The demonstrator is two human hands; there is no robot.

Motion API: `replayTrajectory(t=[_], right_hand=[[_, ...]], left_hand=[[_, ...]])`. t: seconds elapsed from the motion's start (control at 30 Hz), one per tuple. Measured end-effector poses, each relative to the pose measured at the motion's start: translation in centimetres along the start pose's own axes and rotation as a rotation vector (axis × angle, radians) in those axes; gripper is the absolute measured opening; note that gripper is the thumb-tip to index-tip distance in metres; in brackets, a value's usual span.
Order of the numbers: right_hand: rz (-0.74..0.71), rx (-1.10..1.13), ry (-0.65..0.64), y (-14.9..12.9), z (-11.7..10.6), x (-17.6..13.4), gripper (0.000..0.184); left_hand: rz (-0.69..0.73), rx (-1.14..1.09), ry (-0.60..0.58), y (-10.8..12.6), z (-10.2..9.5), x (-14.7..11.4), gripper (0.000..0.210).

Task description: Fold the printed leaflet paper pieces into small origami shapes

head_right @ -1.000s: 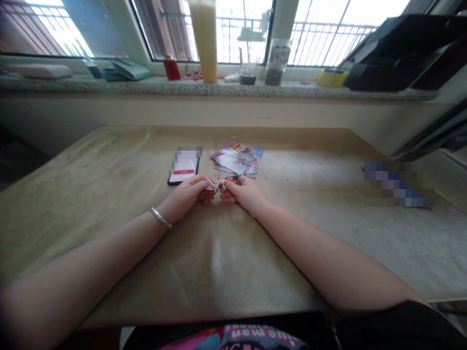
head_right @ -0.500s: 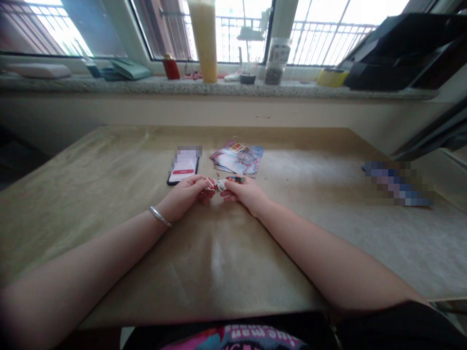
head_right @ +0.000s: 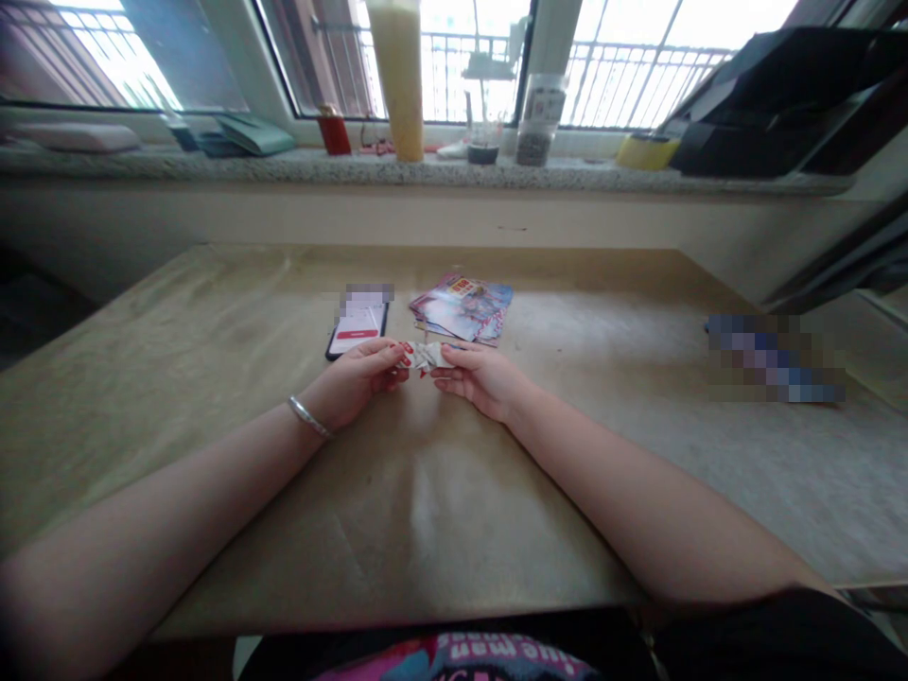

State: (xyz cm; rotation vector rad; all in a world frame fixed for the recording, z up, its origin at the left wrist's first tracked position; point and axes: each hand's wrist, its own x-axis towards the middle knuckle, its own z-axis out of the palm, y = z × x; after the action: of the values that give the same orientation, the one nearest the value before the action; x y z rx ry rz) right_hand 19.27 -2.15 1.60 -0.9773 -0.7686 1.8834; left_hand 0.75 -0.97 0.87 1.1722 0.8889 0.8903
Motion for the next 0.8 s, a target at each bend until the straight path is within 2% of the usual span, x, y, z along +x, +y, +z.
replayTrajectory(t=[0.3, 0.5, 0.67, 0.8], right_hand=[[-0.004, 0.025, -0.013, 0.14, -0.25, 0.14, 0.013], [-0.020, -0.039, 0.036, 0.23, -0.26, 0.29, 0.014], [-0.017, -0.037, 0.072, 0.22, -0.21, 0.38, 0.019], [-0.044, -0.074, 0.055, 0.27, -0.52, 0.61, 0.019]], left_hand=[[-0.017, -0.018, 0.007, 0.06, 0.08, -0.05, 0.030], [-0.002, -0.008, 0.026, 0.14, 0.26, -0.05, 0.025], [-0.065, -0.081, 0.070, 0.21, 0.16, -0.06, 0.028], [-0.038, -0.078, 0.032, 0.13, 0.03, 0.02, 0.033]])
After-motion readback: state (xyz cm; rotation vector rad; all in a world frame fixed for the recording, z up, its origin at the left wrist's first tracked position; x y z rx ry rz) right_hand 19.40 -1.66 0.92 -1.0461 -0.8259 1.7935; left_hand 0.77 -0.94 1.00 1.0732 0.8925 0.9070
